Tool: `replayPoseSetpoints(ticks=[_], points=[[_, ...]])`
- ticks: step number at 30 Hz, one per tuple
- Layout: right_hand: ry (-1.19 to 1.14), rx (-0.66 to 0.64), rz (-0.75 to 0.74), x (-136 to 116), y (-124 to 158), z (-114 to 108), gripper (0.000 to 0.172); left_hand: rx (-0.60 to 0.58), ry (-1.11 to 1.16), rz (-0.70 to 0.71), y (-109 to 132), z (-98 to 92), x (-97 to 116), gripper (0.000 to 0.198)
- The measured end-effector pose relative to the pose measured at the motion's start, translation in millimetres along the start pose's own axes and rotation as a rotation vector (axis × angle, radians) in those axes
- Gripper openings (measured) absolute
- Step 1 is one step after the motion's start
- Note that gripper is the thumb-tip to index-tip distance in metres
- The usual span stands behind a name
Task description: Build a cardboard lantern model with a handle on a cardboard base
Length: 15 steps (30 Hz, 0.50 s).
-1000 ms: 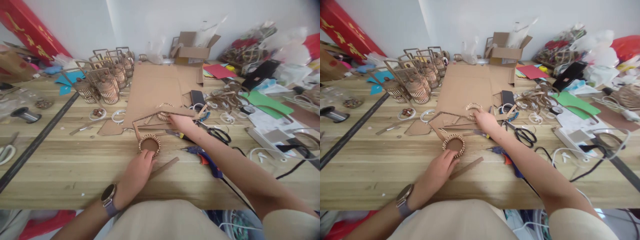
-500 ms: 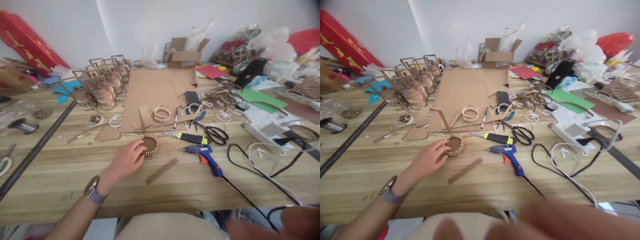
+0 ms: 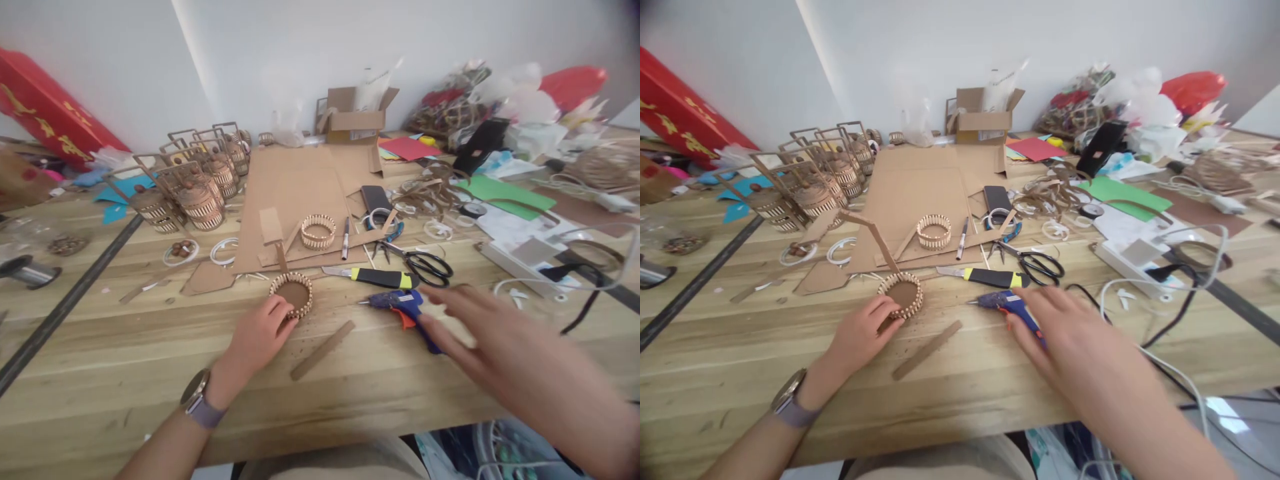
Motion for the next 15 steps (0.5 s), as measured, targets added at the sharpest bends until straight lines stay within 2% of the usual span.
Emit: replayPoseSetpoints(ticks=[2,4,6,9,12,15], points=[[0.130,-0.060,0.000,-19,-15,-27,0.036,0.027,0.034,0.001,1,1.2,-2,0.019],[0.172,-0.080,0.016,-28,-19,-39,0.032,0.027,0.054,0.005,1,3.1,-3,0.019],[0.115,-0.040,0.018,-25,-18,-38,0.032,0.007,0.065,0.007,2,4.6,-4,0.021],[-0.029,-0.013,0.071,-7,-16,-26,0.042,-0.009,0.072,-0.006,2,3.9,-7,0.024],[-0.111,-0.066,0.179,5,-15,-21,0.039,-0.003,0.083,-0.023,2,2.5,-9,0.025],[-0.203,-0.149,0.290,0,-16,-28,0.033,-0.006,0.083,-0.037,3,3.9,-9,0.024]])
Point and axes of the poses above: each hand's wrist, its own y-axis away from the middle knuckle, its own z-axis out of the palm, x = y × z, the point moved 8 cm from there along -y, towards the middle knuckle, and after that the axes turned 7 degrees about -y, right-handed, at the moved point
